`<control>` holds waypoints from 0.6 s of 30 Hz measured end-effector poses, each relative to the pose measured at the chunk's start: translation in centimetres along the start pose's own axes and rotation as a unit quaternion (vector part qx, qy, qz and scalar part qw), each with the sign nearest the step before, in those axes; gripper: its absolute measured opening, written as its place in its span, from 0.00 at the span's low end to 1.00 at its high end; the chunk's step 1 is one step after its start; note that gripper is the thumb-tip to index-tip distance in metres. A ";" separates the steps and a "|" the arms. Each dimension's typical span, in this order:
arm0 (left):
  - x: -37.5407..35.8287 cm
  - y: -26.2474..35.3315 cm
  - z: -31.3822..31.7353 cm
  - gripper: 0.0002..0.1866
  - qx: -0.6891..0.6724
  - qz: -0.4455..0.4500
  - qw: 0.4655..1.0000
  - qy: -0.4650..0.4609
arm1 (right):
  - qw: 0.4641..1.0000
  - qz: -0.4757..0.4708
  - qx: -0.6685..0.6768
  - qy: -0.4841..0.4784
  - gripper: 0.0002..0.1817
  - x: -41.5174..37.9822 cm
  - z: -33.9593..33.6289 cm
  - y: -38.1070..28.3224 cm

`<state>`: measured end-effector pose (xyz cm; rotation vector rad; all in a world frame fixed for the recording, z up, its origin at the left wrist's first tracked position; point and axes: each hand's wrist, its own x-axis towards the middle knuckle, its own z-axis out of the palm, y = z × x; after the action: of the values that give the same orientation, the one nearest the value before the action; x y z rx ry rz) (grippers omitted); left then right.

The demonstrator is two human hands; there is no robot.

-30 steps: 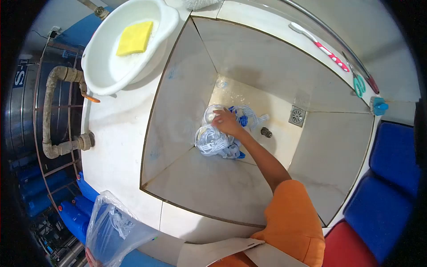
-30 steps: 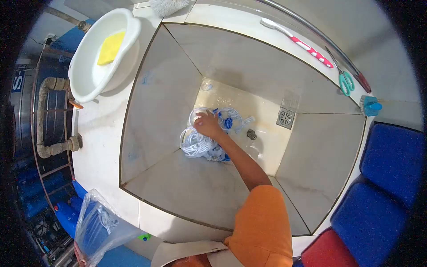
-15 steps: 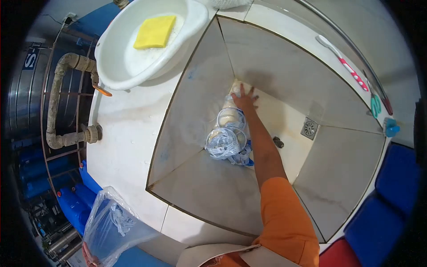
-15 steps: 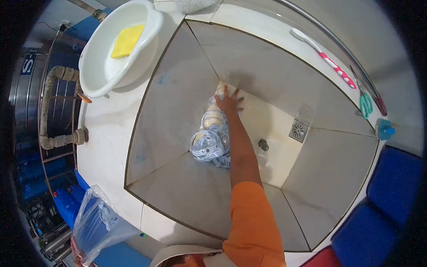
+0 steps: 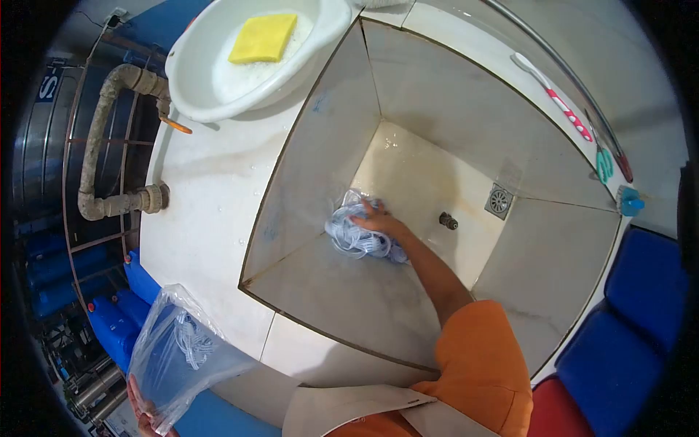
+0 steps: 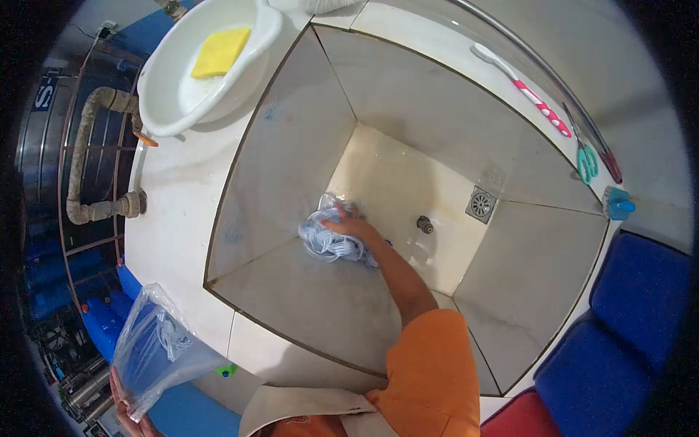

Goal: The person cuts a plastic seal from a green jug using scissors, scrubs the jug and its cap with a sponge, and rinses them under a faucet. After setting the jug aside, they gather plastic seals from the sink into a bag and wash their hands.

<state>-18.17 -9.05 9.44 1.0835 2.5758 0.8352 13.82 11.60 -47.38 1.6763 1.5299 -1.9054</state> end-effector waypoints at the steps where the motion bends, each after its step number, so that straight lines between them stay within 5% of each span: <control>1: 0.3 -0.2 0.2 0.31 -0.030 -0.009 0.999 -0.004 | 1.000 0.011 0.023 -0.011 0.63 0.0 0.6 -0.9; 7: 1.8 -1.1 0.8 0.36 -0.293 -0.103 0.950 -0.026 | 0.996 0.014 -0.083 0.004 0.65 1.0 3.9 -3.3; 13: 2.3 -1.5 1.2 0.41 -0.407 -0.166 0.898 -0.028 | 0.983 -0.071 -0.024 0.168 0.47 1.6 6.3 -1.3; 16: 2.2 -2.0 0.8 0.42 -0.409 -0.109 0.905 -0.043 | 0.951 -0.115 -0.154 0.242 0.34 1.6 6.9 -1.4; 18: 2.5 -2.9 -0.4 0.42 -0.370 -0.108 0.921 -0.060 | 0.955 -0.137 -0.114 0.237 0.32 3.1 7.5 -0.4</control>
<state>-21.75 -9.06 8.10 0.5789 1.9320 1.4493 7.75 7.56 -50.90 1.9916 2.1634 -1.4124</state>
